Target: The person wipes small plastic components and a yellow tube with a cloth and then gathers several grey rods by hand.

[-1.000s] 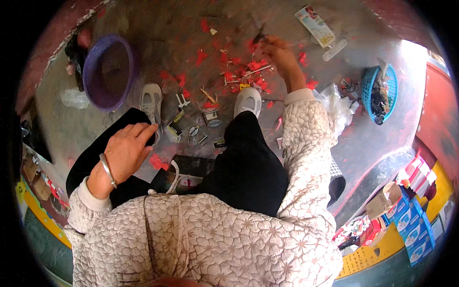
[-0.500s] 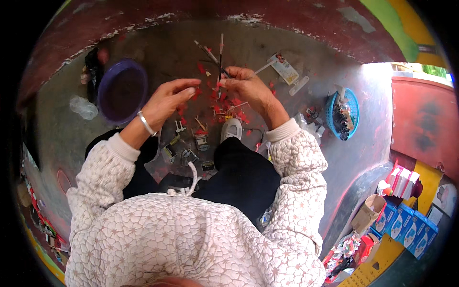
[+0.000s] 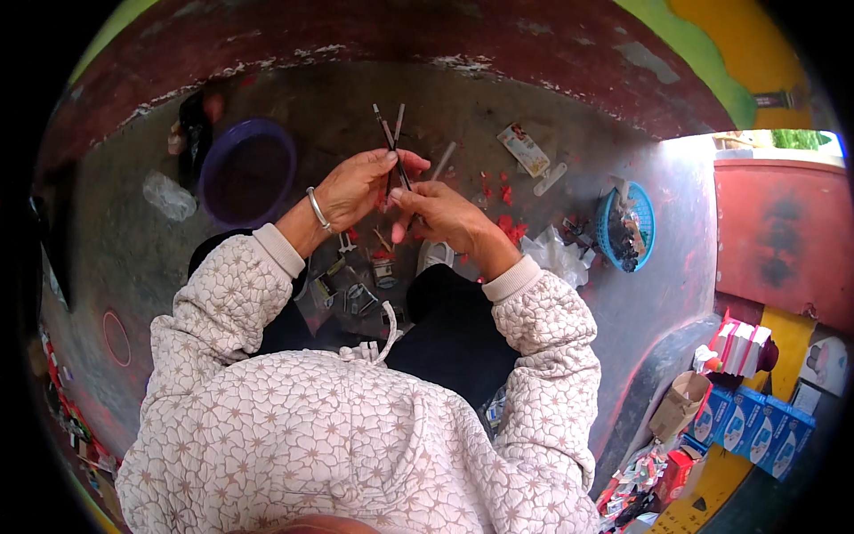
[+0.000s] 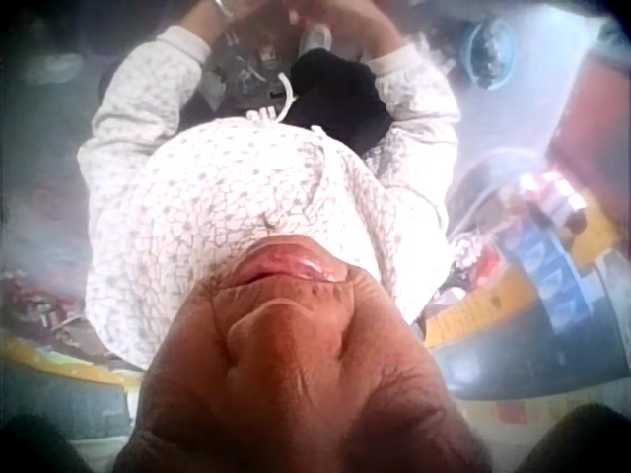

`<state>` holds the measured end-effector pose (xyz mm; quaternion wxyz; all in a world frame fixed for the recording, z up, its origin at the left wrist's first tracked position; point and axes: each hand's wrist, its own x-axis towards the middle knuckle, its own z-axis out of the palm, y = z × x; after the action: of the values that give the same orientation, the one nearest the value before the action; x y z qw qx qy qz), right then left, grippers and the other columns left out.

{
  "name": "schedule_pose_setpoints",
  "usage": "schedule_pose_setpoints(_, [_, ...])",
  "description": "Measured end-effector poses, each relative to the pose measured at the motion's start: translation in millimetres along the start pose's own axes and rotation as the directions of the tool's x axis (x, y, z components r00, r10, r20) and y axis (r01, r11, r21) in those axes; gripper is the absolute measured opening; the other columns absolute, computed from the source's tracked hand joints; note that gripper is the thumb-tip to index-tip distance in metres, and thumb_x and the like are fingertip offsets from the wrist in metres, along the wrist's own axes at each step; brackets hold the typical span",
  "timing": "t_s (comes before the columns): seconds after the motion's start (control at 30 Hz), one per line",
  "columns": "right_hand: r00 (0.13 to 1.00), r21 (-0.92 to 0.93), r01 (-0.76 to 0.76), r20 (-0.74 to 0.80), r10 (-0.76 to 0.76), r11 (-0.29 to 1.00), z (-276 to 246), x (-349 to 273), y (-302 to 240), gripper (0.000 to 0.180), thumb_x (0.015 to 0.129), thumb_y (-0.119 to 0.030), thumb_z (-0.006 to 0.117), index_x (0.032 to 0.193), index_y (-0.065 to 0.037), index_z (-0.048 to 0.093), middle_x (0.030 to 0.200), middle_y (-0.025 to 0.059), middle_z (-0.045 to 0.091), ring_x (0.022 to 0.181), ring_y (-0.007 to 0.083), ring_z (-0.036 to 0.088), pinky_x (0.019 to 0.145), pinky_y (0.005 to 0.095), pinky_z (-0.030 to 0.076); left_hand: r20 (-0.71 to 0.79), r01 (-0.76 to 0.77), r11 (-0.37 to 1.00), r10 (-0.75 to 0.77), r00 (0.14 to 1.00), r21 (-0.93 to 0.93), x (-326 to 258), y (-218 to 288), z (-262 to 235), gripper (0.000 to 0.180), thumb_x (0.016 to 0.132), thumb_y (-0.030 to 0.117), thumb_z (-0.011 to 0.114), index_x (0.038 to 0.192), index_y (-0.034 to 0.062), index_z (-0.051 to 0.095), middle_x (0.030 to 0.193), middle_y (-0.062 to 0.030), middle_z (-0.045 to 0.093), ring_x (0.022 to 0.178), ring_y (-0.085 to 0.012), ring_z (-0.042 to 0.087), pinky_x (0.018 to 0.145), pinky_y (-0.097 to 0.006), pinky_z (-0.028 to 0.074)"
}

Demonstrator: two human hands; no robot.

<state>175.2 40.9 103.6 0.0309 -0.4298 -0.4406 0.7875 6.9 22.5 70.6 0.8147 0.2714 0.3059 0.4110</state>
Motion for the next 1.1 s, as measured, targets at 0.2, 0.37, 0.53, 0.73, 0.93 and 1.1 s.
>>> schedule_pose_setpoints(0.2, [0.996,-0.132,-0.092,-0.023,0.090,0.987,4.9,-0.4,-9.9,0.048,0.090,-0.044,0.032,0.088,-0.006,0.059,0.065,0.0103,0.062,0.038,0.0039,0.028,0.035,0.0182,0.020,-0.265,-0.049,0.995,0.071,0.962,0.089,-1.3,-0.6,1.4,0.028,0.093,0.026,0.036,0.090,0.0043,0.053,0.083,-0.0071,0.057,0.075,-0.0136,0.055,0.067,-0.025,0.046])
schedule_pose_setpoints(0.37, [0.975,-0.334,0.056,-0.185,-0.124,0.941,0.2,-17.3,-17.4,0.058,0.089,-0.050,0.028,0.080,-0.005,0.062,0.060,0.0069,0.061,0.039,0.0040,0.030,0.039,0.0185,0.023,-0.383,-0.039,0.998,0.058,0.922,0.058,-0.8,6.3,5.1,0.028,0.093,0.028,0.036,0.085,0.0061,0.050,0.064,0.0007,0.046,0.058,-0.0084,0.045,0.051,-0.024,0.039])
schedule_pose_setpoints(0.53, [0.845,-0.124,0.278,-0.440,-0.303,0.953,-14.7,-10.4,-17.8,0.042,0.088,-0.041,0.042,0.078,-0.004,0.061,0.049,-0.0003,0.046,0.041,0.0052,0.034,0.041,0.0193,0.024,-0.083,0.079,0.997,-0.080,0.993,-0.024,-9.3,11.9,15.1,0.023,0.092,0.028,0.039,0.085,0.0071,0.048,0.057,0.0060,0.031,0.046,-0.0026,0.026,0.040,-0.018,0.020])
schedule_pose_setpoints(0.73, [0.828,-0.057,0.396,-0.408,-0.384,0.916,-6.2,-0.8,-18.6,0.021,0.077,-0.023,0.065,0.068,-0.007,0.056,0.047,-0.0052,0.040,0.041,0.0039,0.032,0.040,0.0201,0.021,0.075,0.172,0.985,-0.173,0.982,0.028,-8.2,1.4,22.1,0.022,0.092,0.022,0.040,0.094,0.0021,0.049,0.058,0.0044,0.036,0.046,-0.0032,0.031,0.040,-0.017,0.025])
schedule_pose_setpoints(0.93, [0.772,0.072,0.340,-0.591,-0.235,0.938,-26.5,-4.8,-21.0,0.027,0.078,-0.029,0.064,0.067,-0.007,0.054,0.043,-0.0052,0.036,0.036,0.0048,0.029,0.036,0.0203,0.019,0.105,0.162,0.982,-0.152,0.983,-0.100,-13.3,2.4,22.9,0.022,0.092,0.022,0.040,0.093,0.0015,0.049,0.060,0.0014,0.042,0.048,-0.0048,0.038,0.041,-0.017,0.032])
schedule_pose_setpoints(1.1, [0.648,0.077,0.393,-0.730,-0.217,0.917,-56.1,-11.7,-17.7,0.031,0.079,-0.037,0.060,0.079,-0.006,0.061,0.050,-0.0070,0.039,0.043,0.0034,0.032,0.041,0.0195,0.023,-0.037,0.136,0.989,-0.134,0.990,0.054,-10.0,1.6,21.2,0.014,0.089,0.016,0.045,0.092,0.0024,0.049,0.065,-0.0008,0.049,0.052,-0.0059,0.046,0.045,-0.016,0.038])
